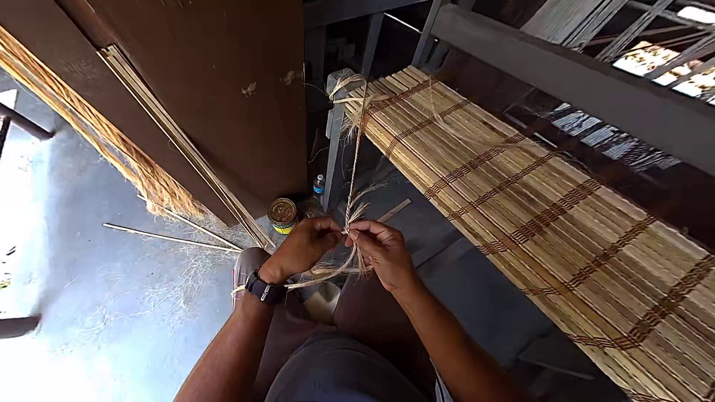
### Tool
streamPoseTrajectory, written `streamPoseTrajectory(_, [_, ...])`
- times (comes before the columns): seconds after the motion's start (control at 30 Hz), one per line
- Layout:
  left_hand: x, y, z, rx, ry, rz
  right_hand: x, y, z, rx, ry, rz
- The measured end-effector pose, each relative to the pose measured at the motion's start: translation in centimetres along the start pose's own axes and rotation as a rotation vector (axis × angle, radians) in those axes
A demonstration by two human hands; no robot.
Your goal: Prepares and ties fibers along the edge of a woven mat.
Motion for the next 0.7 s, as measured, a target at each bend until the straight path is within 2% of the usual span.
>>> streamPoseTrajectory(0.2, [1.1, -0.6, -0.2, 0.004, 0.094, -0.038, -0.6, 0.0, 0.5, -0.058, -0.020, 0.139])
streamPoseTrajectory(0.43, [0.7, -0.2, -0.6, -0.009, 0.093, -0.157, -0.6, -0.2, 0.6, -0.137, -0.013, 0.272])
streamPoseTrajectory(0.57, [0.3, -0.4, -0.7, -0.020, 0.075, -0.227, -0.9, 0.5, 0.6, -0.025, -0.027, 0.336])
streamPoseTrajectory(0.7, [-0.1, -0.4, -1.1, 0.011, 0.026, -0.233, -1.1, 0.0, 0.3, 0.068, -0.059, 0.538])
Point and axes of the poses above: each hand's wrist, its own z-axis away from the middle knuckle, its own x-axis out of the palm, y = z × x, the point moved 8 cm from there along -z, towards the middle knuckle, and after that the axes turned 9 degrees about -z, right-handed, at the moved point
